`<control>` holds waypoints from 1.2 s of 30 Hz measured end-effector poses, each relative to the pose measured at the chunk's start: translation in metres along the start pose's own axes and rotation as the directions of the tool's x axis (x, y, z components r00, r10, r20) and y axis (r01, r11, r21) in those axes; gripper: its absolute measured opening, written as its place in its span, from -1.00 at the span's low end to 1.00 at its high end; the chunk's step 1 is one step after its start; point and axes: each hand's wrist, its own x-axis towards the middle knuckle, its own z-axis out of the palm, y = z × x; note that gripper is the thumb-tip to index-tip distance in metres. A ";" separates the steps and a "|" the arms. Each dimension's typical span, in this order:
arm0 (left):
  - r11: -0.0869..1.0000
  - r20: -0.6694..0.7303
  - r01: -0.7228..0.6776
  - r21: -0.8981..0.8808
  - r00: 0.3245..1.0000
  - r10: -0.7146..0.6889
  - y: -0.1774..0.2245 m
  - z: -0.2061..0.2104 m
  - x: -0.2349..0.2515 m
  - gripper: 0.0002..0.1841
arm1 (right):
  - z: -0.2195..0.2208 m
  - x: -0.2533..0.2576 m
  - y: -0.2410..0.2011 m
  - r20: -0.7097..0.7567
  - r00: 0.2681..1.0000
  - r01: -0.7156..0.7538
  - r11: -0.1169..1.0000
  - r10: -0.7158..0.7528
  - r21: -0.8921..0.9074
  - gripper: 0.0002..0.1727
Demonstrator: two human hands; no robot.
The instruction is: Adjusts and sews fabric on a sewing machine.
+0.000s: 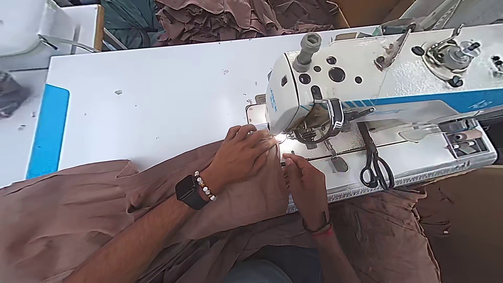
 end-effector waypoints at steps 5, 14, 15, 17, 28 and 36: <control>1.000 0.000 0.001 -0.013 1.000 -0.001 0.001 0.001 -0.002 -0.60 | 0.014 -0.002 -0.012 -0.034 0.997 0.053 0.932 -0.069 -0.358 -0.57; 1.000 0.016 0.010 -0.024 1.000 -0.010 0.001 -0.002 -0.001 -0.60 | 0.034 -0.011 -0.006 -0.153 0.935 0.177 0.793 -0.321 -0.583 -0.62; 1.000 0.016 0.007 -0.028 1.000 -0.006 0.001 -0.001 -0.001 -0.60 | 0.034 -0.011 -0.005 -0.147 0.936 0.176 0.788 -0.319 -0.590 -0.61; 0.999 0.013 0.004 -0.032 1.000 -0.004 0.000 -0.001 -0.001 -0.60 | 0.035 -0.010 -0.005 -0.153 0.934 0.172 0.782 -0.322 -0.600 -0.61; 0.998 0.024 -0.008 -0.057 1.000 0.009 0.002 -0.003 -0.006 -0.57 | 0.026 -0.018 -0.011 -0.068 0.956 0.166 0.717 -0.285 -0.677 -0.55; 0.996 0.076 0.077 -0.052 0.994 -0.073 0.015 -0.022 0.000 -0.62 | 0.032 -0.022 0.011 -0.324 0.845 0.270 0.862 -0.426 -0.428 -0.65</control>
